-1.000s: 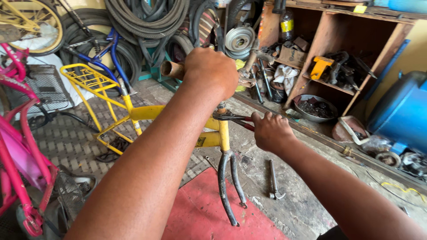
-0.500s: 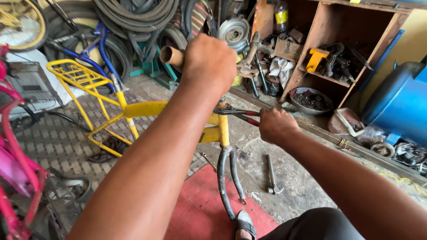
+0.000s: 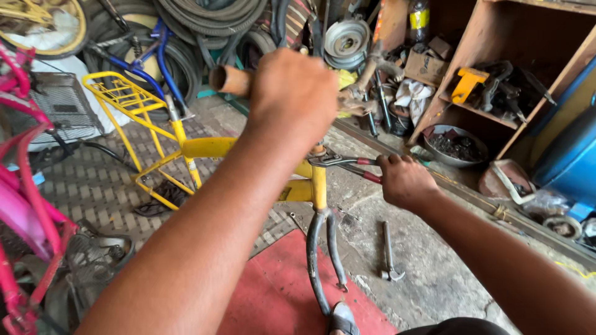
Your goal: The person repairs a bicycle frame by using pliers and a hammer to loosen, adjust, and tighten the headset and fork assembly, while also manipulating the handlebars.
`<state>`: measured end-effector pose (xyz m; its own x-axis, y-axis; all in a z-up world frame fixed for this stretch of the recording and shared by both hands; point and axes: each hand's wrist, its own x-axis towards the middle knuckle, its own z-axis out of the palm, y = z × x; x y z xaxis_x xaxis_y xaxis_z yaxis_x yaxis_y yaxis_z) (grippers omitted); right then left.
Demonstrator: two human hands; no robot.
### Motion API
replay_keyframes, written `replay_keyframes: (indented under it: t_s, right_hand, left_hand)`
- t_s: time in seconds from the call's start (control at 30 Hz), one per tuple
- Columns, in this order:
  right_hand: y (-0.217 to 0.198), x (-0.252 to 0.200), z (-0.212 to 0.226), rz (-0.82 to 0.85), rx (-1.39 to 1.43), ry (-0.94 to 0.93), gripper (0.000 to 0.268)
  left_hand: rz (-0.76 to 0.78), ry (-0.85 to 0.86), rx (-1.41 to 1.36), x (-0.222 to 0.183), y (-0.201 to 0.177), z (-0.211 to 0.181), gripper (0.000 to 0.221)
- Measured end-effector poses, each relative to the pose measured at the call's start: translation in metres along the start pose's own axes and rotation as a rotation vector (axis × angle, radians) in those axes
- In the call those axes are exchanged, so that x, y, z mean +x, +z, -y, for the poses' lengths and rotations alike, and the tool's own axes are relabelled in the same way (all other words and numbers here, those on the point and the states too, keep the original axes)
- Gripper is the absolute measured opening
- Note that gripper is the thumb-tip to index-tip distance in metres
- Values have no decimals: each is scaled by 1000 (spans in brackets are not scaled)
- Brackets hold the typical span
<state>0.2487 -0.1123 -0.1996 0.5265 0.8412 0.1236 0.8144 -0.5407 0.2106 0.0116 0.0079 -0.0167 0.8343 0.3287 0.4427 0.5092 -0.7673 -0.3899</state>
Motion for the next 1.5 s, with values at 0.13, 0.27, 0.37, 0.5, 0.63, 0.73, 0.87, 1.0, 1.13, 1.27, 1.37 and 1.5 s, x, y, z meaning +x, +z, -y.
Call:
replay_keyframes:
  t_s: [0.13,0.27,0.37,0.5,0.63,0.73,0.87,1.0,1.13,1.27,1.37,1.5]
  right_hand:
    - [-35,-16,17,88,0,47,42]
    - [-71,-33,50,200,49,165,48]
    - [-84,-38,75,101,40,195,54]
    - [-88,-39,84,174,1,269,48]
    - [-85,-36,74,208,-26,228,42]
    - [-84,-33,62,231,-43,146,44]
    - [-78,-24,49,224,-64,153,41]
    - [-70,-16,29,201,-64,103,51]
    - [-54,-2,14,171,-81,36,50]
    - [-38,1,1,155,-70,13,47]
    - [-35,-8,14,31,-8,-25,56]
    - [-60,-31,48,155,58,146,68]
  left_hand:
    - [-35,-8,-37,-1,7,13,23]
    - [-100,-20,-90,13,20,8,25]
    - [-125,-51,-117,24,23,3,25]
    - [-154,-84,-92,28,19,3,25]
    - [-158,25,-13,16,17,-3,22]
    - [-196,54,8,13,6,-8,25]
    - [-118,130,133,-4,-7,-7,17]
    - [-38,133,81,-13,-11,-10,21]
    - [-136,19,75,-16,2,-16,19]
    - [-91,-35,-49,5,0,-10,24]
    - [-78,-51,-64,3,12,1,25]
    - [-121,-59,-81,10,19,3,26]
